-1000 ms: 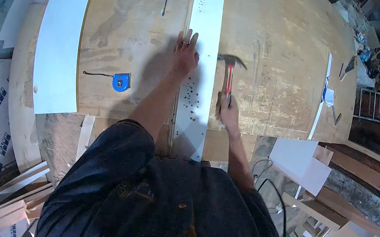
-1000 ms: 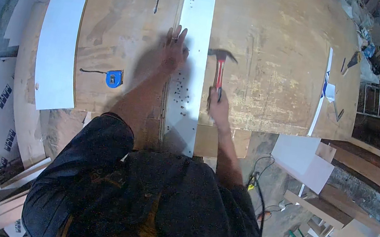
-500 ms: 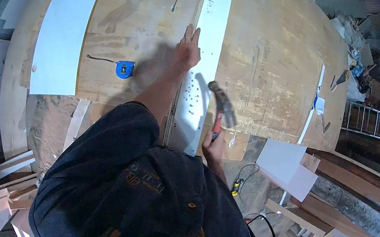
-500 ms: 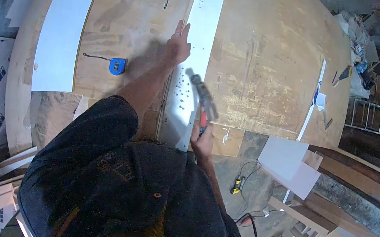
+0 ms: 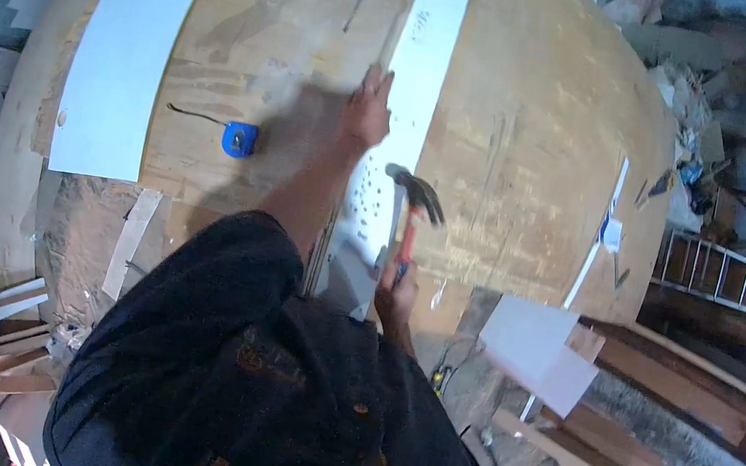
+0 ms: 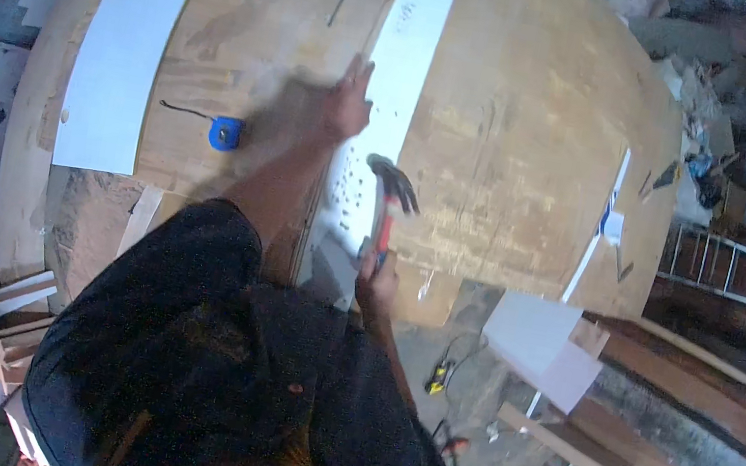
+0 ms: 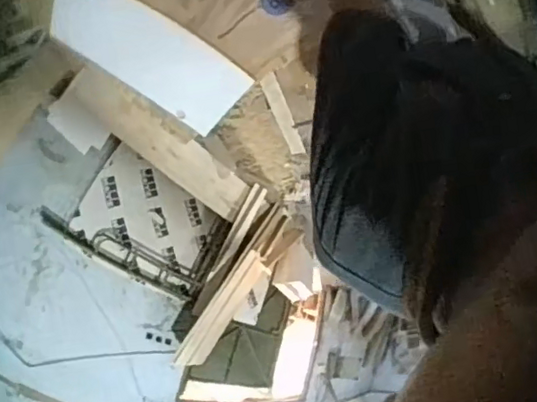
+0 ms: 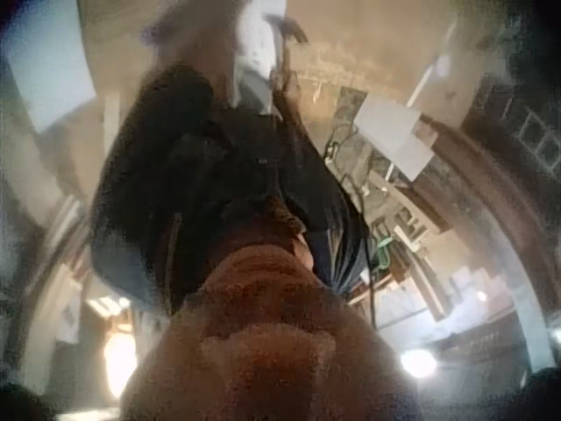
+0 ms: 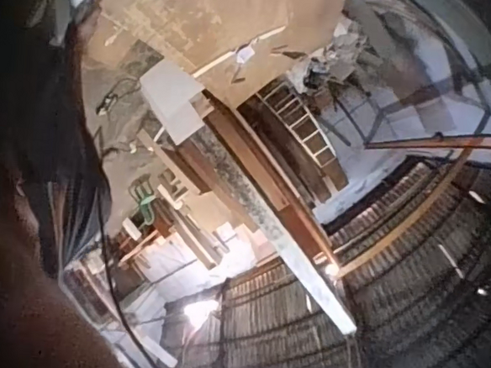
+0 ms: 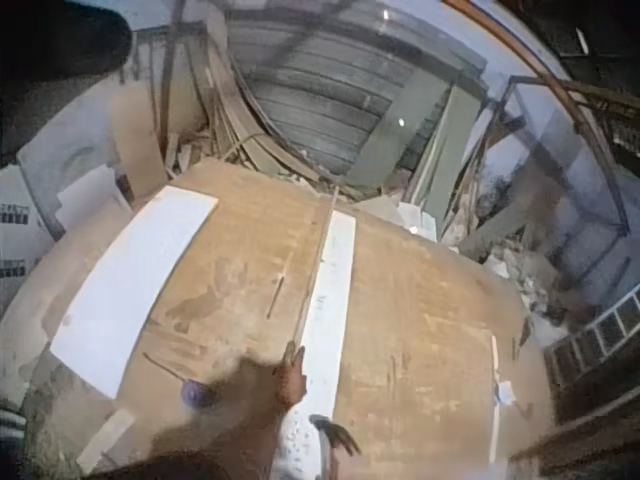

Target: The person measures and marks a white wooden board on a workbench, uses a hammer to drive nails into it, and then fits the board onto a larger wooden assembly.

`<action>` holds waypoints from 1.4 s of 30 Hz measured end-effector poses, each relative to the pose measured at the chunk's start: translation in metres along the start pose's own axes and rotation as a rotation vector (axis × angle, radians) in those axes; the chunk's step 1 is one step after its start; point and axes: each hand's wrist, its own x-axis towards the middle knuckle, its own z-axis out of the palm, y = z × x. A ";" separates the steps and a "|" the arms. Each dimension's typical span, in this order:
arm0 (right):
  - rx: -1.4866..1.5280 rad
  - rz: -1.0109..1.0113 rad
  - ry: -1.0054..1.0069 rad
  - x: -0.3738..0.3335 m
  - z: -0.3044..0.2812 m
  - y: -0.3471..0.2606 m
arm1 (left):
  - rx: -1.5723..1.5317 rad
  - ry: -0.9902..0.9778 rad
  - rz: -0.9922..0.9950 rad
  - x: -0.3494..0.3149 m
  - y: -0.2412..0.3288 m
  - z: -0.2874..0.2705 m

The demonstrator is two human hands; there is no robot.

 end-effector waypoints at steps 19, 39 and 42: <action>0.401 -0.619 0.487 0.434 -0.067 -0.222 | 0.315 -0.062 0.274 0.007 -0.001 0.006; 0.245 -0.355 0.336 0.612 0.005 -0.201 | 0.354 -0.179 0.194 0.015 0.016 -0.005; 0.654 -0.158 -0.031 0.549 0.003 -0.132 | 0.299 -0.082 0.230 0.013 0.002 0.007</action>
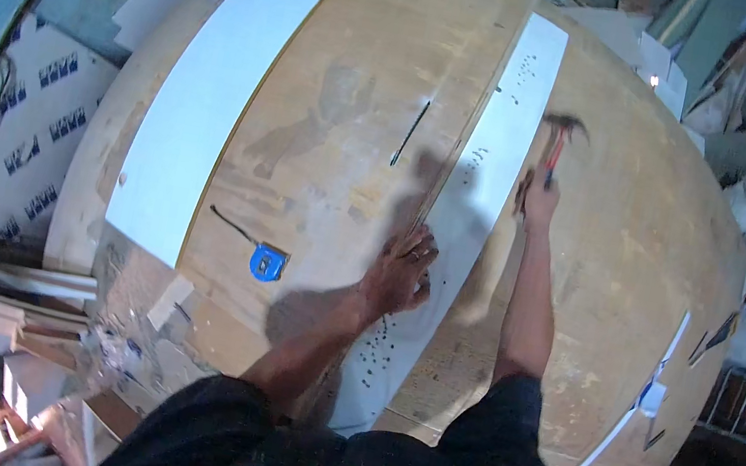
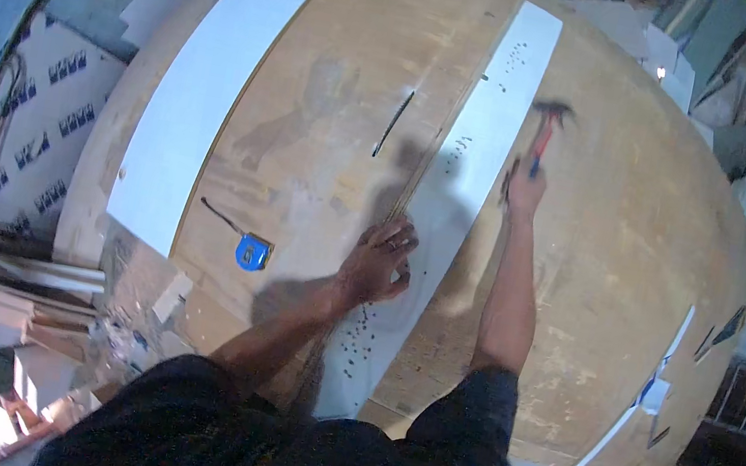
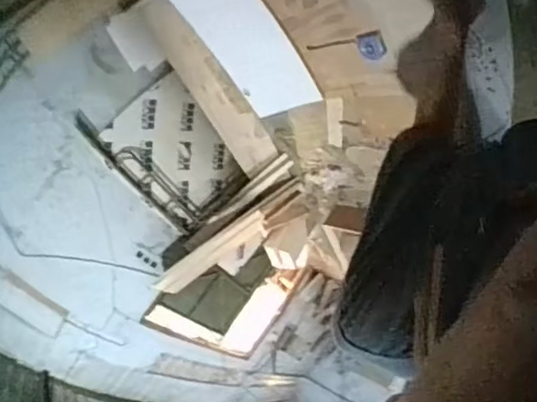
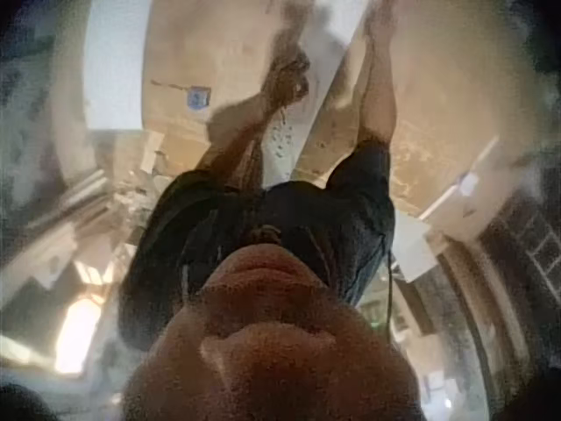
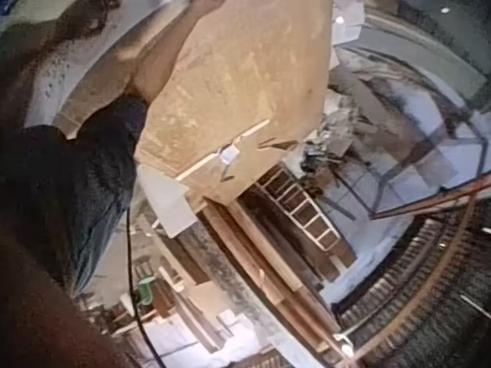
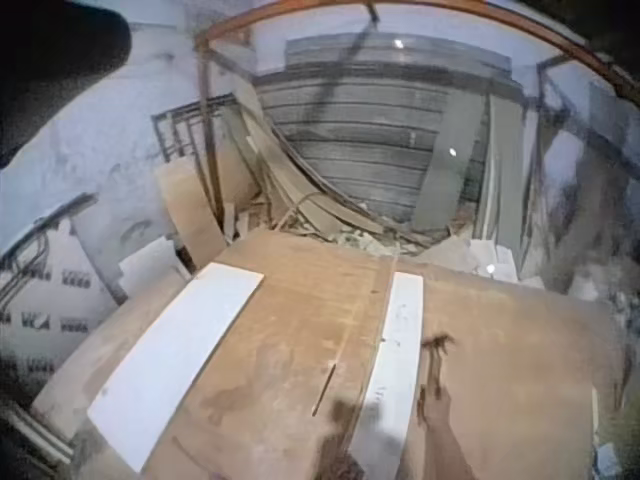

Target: The person measures and marks a white wooden board on a workbench, uses a hammer to drive nails into it, and then fits the board onto a larger wooden assembly.

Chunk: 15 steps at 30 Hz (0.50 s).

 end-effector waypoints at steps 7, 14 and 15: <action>-0.383 -0.304 0.254 -0.199 -0.167 0.064 | -0.080 0.087 -0.017 -0.010 0.003 -0.001; -0.555 -0.065 0.309 -0.461 -0.218 0.069 | -0.509 0.454 0.031 -0.139 -0.061 -0.003; -0.494 -0.032 0.367 -0.495 -0.231 0.097 | -0.359 0.446 -0.092 -0.171 -0.058 -0.011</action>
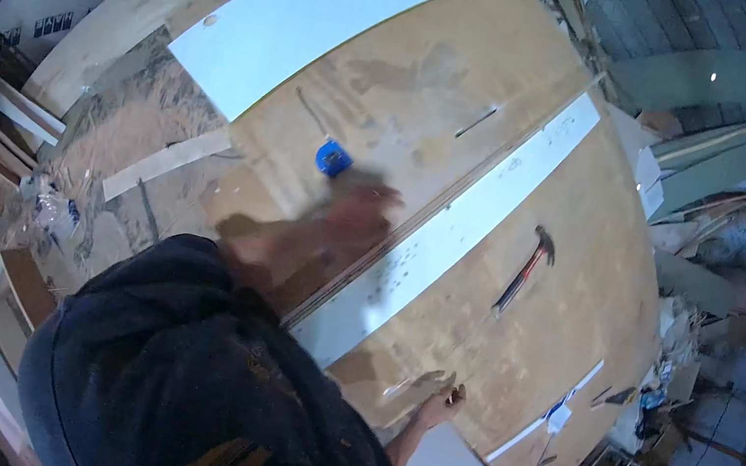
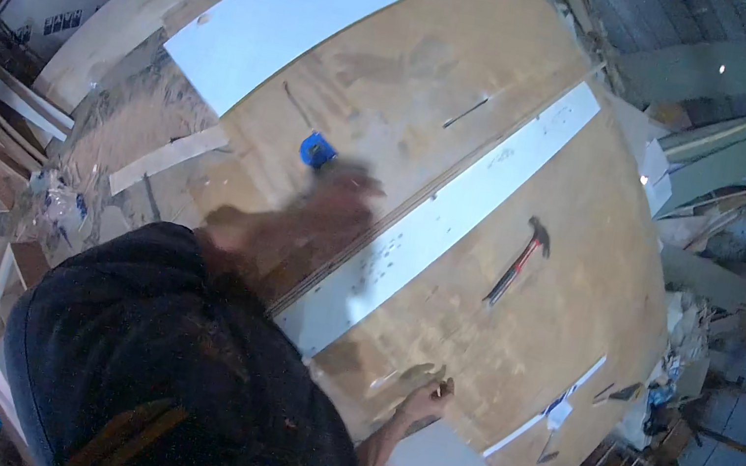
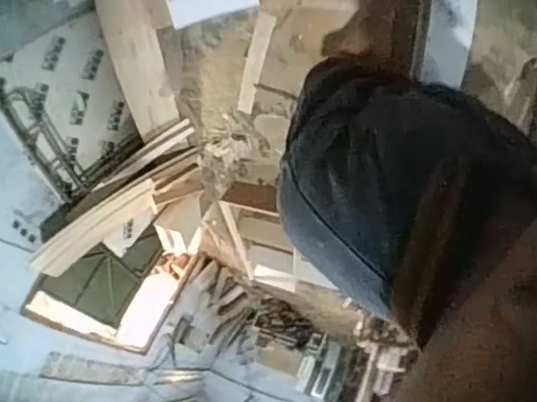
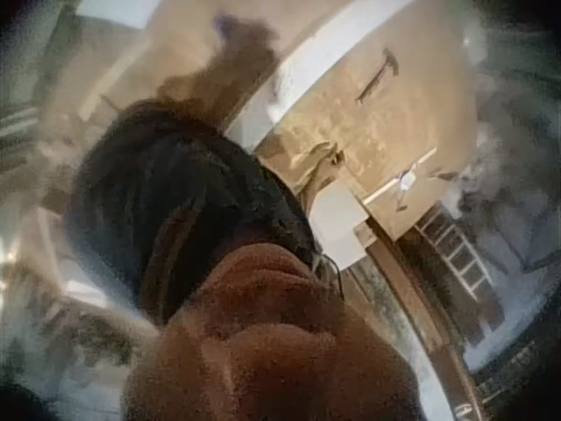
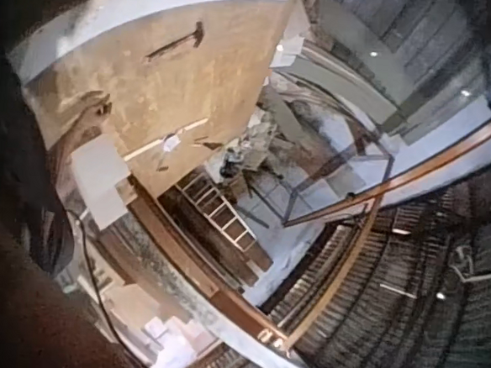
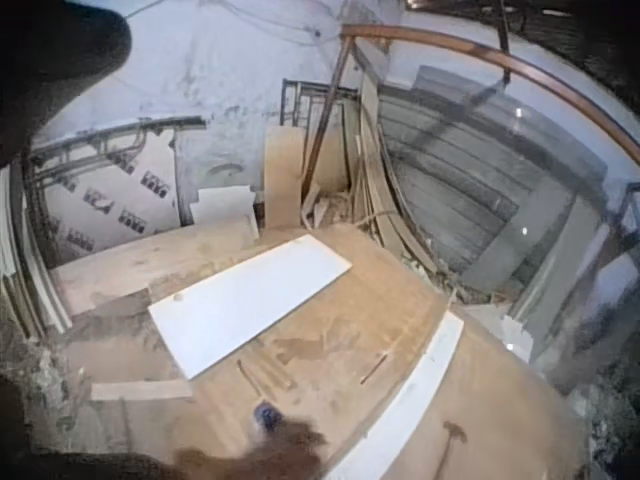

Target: The person measures and marks a white wooden board on a workbench, uses a hammer to drive nails into it, and then fits the board onto a larger wooden assembly.

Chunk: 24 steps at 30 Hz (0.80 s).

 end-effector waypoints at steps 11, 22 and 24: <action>0.301 -0.108 0.025 -0.176 0.108 -0.192 | 0.526 -0.246 -0.057 0.004 -0.057 -0.117; 0.430 -0.198 -0.655 -0.171 0.203 -0.275 | -0.047 -0.598 -0.042 -0.040 0.000 -0.159; 0.428 -0.294 -0.749 -0.168 0.223 -0.272 | -0.192 -0.573 -0.011 -0.057 0.023 -0.185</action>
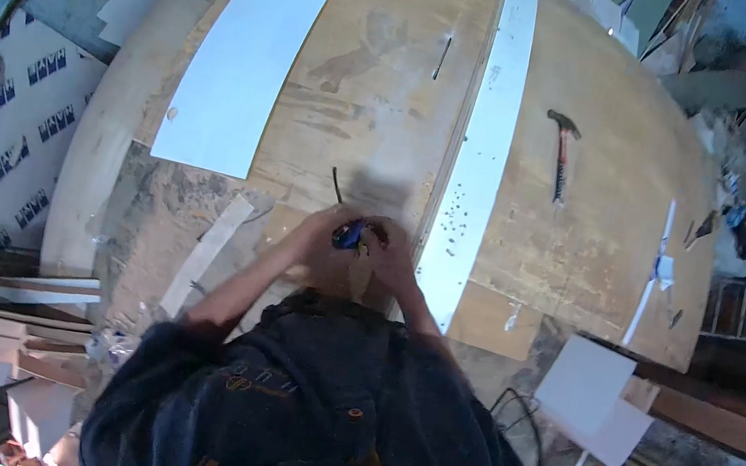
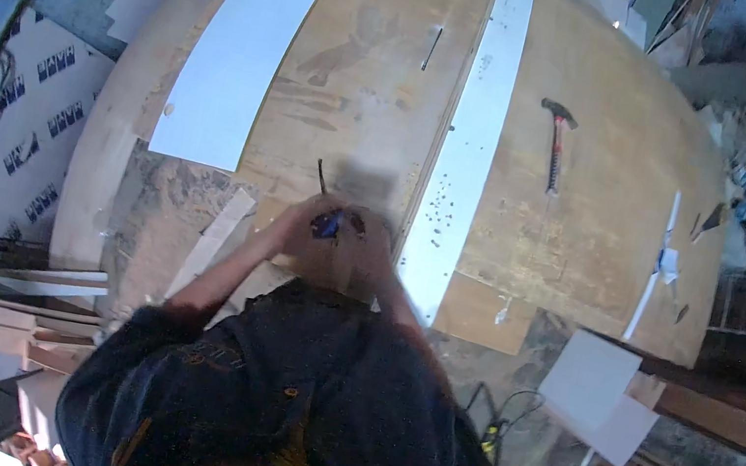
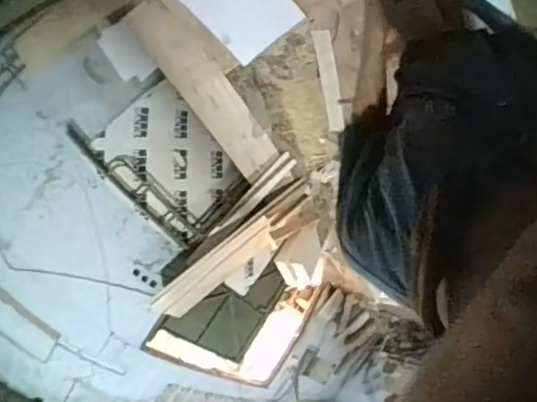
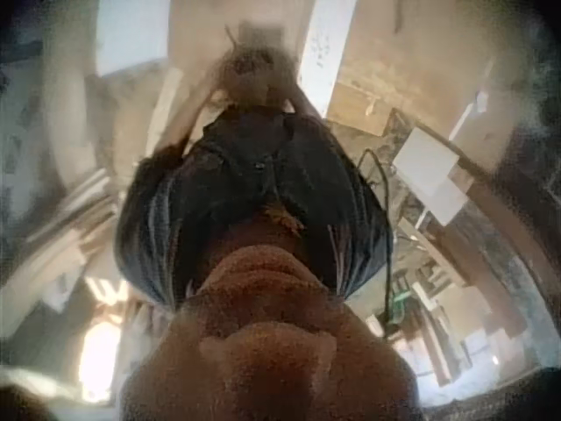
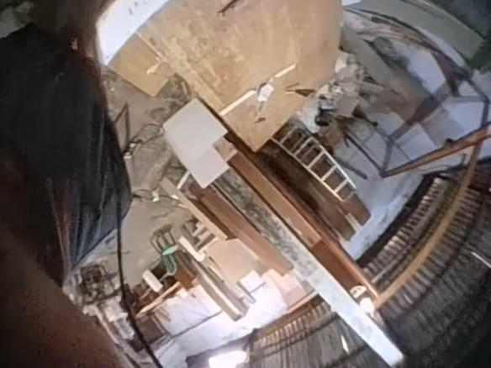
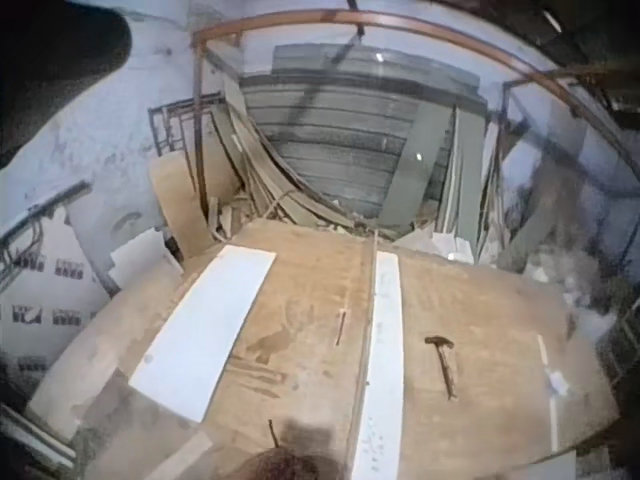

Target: The person measures and marks a white wooden board on a workbench, uses a hammer to drive nails into it, and then fits the board onto a larger wooden assembly.

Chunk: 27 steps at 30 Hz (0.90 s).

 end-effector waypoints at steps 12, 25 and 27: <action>0.481 0.215 -0.269 0.073 0.003 -0.010 | 0.125 -0.048 -0.398 0.020 -0.014 -0.072; 0.496 0.344 0.607 0.230 -0.209 0.022 | 0.323 -0.068 -0.336 0.232 -0.126 -0.204; 0.027 0.256 0.751 0.227 -0.253 0.106 | 0.353 -0.107 -0.413 0.274 -0.134 -0.213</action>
